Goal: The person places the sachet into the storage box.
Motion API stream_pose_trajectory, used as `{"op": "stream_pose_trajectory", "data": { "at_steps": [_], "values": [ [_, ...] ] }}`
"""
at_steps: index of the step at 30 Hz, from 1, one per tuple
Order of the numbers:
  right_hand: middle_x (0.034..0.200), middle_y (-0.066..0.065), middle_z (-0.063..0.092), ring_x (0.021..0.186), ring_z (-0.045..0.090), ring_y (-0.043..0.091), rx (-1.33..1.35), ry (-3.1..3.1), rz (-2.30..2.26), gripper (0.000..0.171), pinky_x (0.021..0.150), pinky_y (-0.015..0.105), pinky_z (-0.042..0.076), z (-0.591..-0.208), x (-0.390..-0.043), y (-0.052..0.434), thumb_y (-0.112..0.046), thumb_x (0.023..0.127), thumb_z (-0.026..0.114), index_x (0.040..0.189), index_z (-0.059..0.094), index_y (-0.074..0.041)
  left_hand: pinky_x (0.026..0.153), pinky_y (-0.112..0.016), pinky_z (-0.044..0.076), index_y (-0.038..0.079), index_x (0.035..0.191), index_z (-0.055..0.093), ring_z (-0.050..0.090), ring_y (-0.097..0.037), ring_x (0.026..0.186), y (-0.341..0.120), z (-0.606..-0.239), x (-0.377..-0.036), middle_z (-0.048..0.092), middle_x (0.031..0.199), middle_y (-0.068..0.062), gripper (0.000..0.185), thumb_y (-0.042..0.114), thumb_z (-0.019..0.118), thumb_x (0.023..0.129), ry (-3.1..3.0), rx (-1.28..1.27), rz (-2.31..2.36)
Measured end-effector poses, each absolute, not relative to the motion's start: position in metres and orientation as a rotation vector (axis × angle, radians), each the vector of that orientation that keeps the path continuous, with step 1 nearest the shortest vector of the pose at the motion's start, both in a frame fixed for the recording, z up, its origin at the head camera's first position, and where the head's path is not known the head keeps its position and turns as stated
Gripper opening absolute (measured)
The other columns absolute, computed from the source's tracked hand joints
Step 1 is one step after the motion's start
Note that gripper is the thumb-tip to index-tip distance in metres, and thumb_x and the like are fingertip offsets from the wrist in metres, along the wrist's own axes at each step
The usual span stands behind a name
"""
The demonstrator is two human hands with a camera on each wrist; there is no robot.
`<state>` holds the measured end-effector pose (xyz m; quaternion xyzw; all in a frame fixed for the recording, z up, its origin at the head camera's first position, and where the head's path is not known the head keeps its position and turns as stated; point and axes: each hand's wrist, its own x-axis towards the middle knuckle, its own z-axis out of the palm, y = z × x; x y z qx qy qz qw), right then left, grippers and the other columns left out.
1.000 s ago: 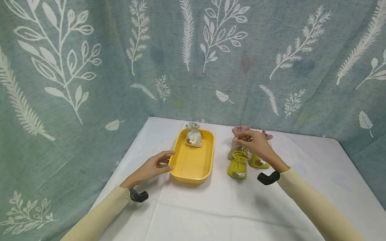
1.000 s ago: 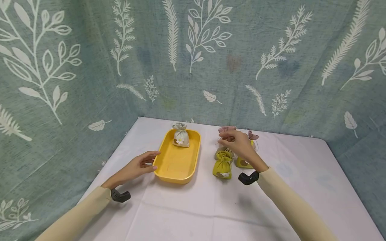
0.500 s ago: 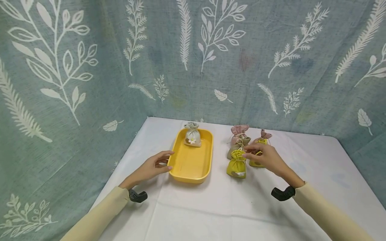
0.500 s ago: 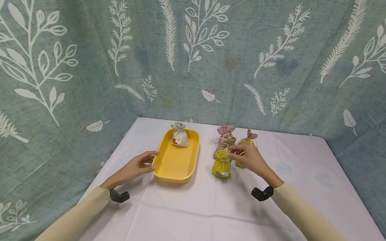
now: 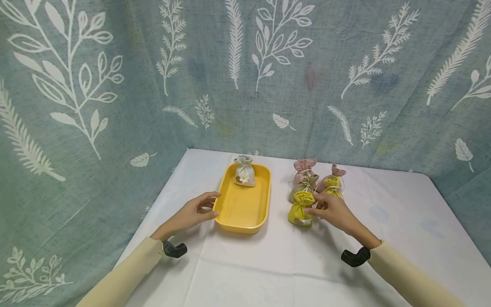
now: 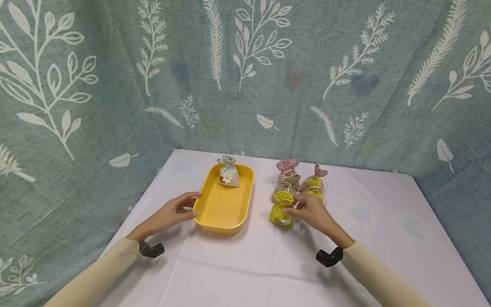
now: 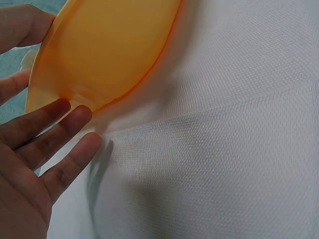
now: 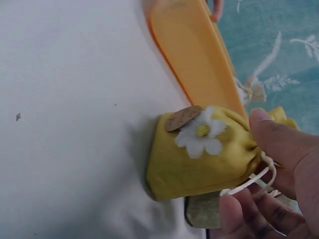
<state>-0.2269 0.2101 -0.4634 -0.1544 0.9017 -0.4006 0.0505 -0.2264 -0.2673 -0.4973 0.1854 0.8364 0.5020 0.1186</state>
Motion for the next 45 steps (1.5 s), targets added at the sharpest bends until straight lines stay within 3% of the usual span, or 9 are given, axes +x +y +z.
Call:
{"op": "stream_pose_trajectory", "data": {
  "at_steps": [3, 6, 9, 12, 22, 30, 37, 41, 45],
  "values": [
    [0.079, 0.001, 0.064, 0.072, 0.059, 0.020, -0.454, 2.744, -1.234, 0.044, 0.060, 0.032, 0.052, -0.465, -0.226, 0.207, -0.041, 0.087, 0.083, 0.114, 0.072, -0.009, 0.108, -0.051, 0.047, 0.019, 0.155, 0.045, 0.056, -0.032, 0.129, -0.268, -0.497, -0.225, 0.053, 0.149, -0.013, 0.064, 0.027, 0.074, 0.098, 2.443, 0.553, 1.471],
    [0.073, 0.001, 0.058, 0.068, 0.054, 0.018, -0.472, 2.769, -1.235, 0.036, 0.058, 0.030, 0.048, -0.467, -0.226, 0.205, -0.042, 0.086, 0.084, 0.093, 0.067, -0.011, 0.108, -0.051, 0.046, 0.019, 0.155, 0.045, 0.056, -0.031, 0.129, -0.268, -0.497, -0.225, 0.054, 0.148, -0.013, 0.064, 0.029, 0.074, 0.098, 2.441, 0.560, 1.476],
    [0.072, 0.000, 0.050, 0.065, 0.047, 0.016, -0.508, 2.819, -1.213, 0.043, 0.055, 0.027, 0.041, -0.469, -0.226, 0.204, -0.040, 0.085, 0.085, 0.076, 0.054, -0.013, 0.107, -0.052, 0.046, 0.018, 0.155, 0.045, 0.056, -0.032, 0.128, -0.268, -0.496, -0.225, 0.054, 0.148, -0.014, 0.064, 0.028, 0.074, 0.098, 2.442, 0.561, 1.480],
    [0.073, 0.000, 0.044, 0.066, 0.043, 0.014, -0.533, 2.866, -1.204, 0.049, 0.055, 0.025, 0.036, -0.472, -0.228, 0.203, -0.036, 0.085, 0.086, 0.069, 0.045, -0.014, 0.107, -0.053, 0.046, 0.018, 0.155, 0.045, 0.056, -0.032, 0.128, -0.268, -0.495, -0.225, 0.054, 0.148, -0.014, 0.064, 0.027, 0.074, 0.098, 2.451, 0.553, 1.477],
    [0.074, 0.000, 0.040, 0.066, 0.040, 0.013, -0.591, 2.928, -1.248, 0.053, 0.056, 0.025, 0.033, -0.476, -0.227, 0.202, -0.031, 0.084, 0.087, 0.064, 0.040, -0.018, 0.107, -0.053, 0.046, 0.016, 0.155, 0.045, 0.056, -0.033, 0.128, -0.268, -0.496, -0.224, 0.054, 0.147, -0.015, 0.063, 0.023, 0.073, 0.099, 2.446, 0.569, 1.482],
    [0.085, -0.002, 0.054, 0.073, 0.049, 0.016, -0.577, 2.899, -1.289, 0.020, 0.059, 0.026, 0.041, -0.471, -0.223, 0.200, -0.030, 0.085, 0.087, 0.078, 0.073, -0.017, 0.108, -0.053, 0.046, 0.013, 0.155, 0.045, 0.056, -0.033, 0.129, -0.267, -0.496, -0.223, 0.053, 0.148, -0.014, 0.066, 0.028, 0.075, 0.098, 2.442, 0.570, 1.488],
    [0.080, 0.003, 0.048, 0.072, 0.045, 0.018, -0.528, 2.887, -1.386, 0.039, 0.057, 0.028, 0.037, -0.453, -0.224, 0.195, -0.033, 0.087, 0.085, 0.066, 0.059, -0.013, 0.108, -0.053, 0.046, 0.017, 0.154, 0.045, 0.056, -0.032, 0.129, -0.267, -0.496, -0.224, 0.054, 0.148, -0.014, 0.065, 0.029, 0.075, 0.097, 2.450, 0.546, 1.470],
    [0.084, 0.001, 0.054, 0.078, 0.051, 0.020, -0.487, 2.884, -1.425, 0.035, 0.056, 0.028, 0.044, -0.441, -0.228, 0.190, -0.037, 0.087, 0.085, 0.067, 0.066, -0.015, 0.108, -0.053, 0.046, 0.017, 0.154, 0.046, 0.056, -0.032, 0.129, -0.267, -0.498, -0.226, 0.054, 0.148, -0.013, 0.063, 0.023, 0.074, 0.098, 2.460, 0.546, 1.466],
    [0.083, 0.000, 0.054, 0.079, 0.048, 0.020, -0.478, 2.892, -1.420, 0.039, 0.056, 0.029, 0.040, -0.433, -0.230, 0.181, -0.041, 0.086, 0.085, 0.065, 0.065, -0.016, 0.108, -0.053, 0.046, 0.018, 0.154, 0.046, 0.056, -0.032, 0.128, -0.267, -0.498, -0.226, 0.054, 0.148, -0.012, 0.062, 0.021, 0.074, 0.098, 2.456, 0.545, 1.467]
  ]
}}
